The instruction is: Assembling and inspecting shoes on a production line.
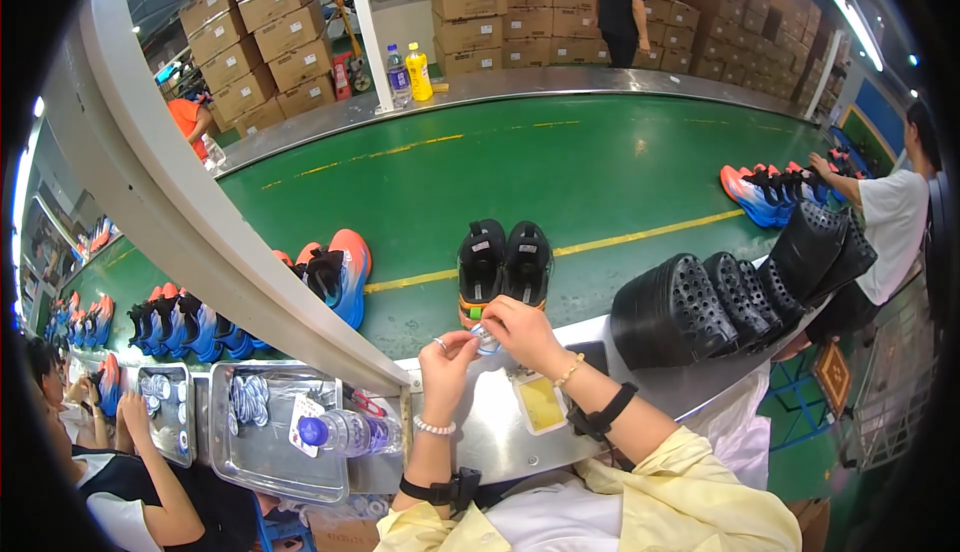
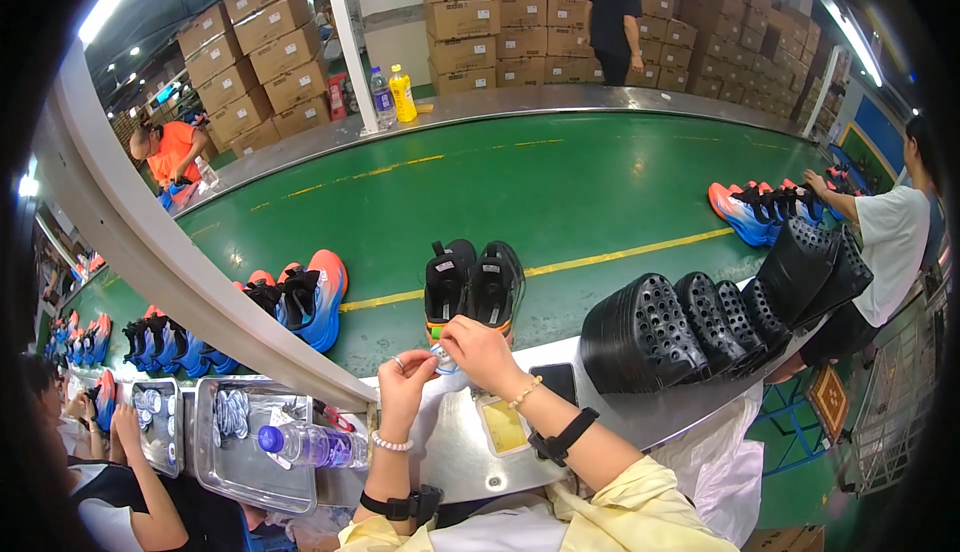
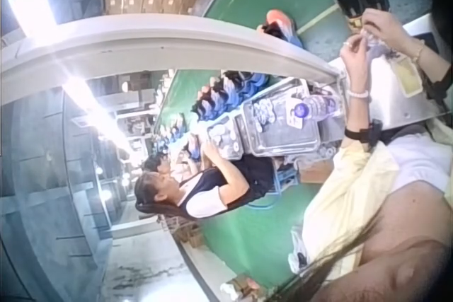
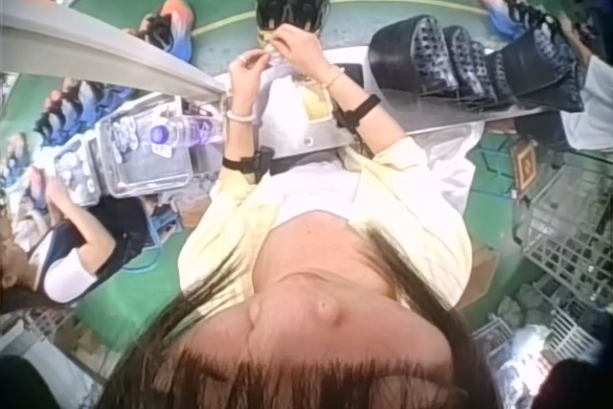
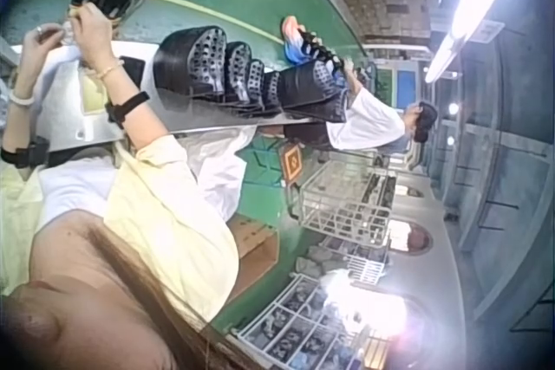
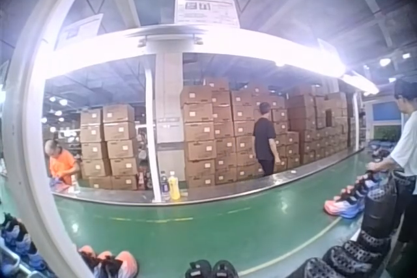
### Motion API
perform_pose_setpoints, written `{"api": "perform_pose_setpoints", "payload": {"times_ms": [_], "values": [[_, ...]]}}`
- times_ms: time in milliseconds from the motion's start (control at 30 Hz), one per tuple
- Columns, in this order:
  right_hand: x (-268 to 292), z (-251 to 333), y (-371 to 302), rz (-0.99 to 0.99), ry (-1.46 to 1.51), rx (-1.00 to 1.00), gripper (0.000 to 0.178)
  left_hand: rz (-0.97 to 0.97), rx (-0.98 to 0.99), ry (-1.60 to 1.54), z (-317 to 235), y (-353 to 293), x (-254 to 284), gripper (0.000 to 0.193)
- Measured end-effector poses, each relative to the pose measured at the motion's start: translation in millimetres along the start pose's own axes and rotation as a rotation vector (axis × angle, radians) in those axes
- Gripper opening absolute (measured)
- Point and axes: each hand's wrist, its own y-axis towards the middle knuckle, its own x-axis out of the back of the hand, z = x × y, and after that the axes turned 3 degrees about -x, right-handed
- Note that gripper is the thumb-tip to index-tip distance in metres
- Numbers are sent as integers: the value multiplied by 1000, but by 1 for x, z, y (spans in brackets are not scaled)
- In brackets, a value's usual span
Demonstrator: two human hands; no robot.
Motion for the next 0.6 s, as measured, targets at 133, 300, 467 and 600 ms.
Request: {"api": "perform_pose_setpoints", "payload": {"times_ms": [133, 300, 467, 600], "values": [[-2, -4, -1, 65, -55, -34, 11, -16, -30, 61, -1, 1, 1, 13], [-4, -4, 0, 116, -87, 19, 10, -24, -44, 16, -1, 0, 5, 13], [-9, -2, 0, 107, -45, 49, 13, -47, -40, -41, 2, -1, 10, 13], [-17, 1, 4, 40, 45, 30, 12, -61, -79, 107, 2, -1, 13, 11]]}}
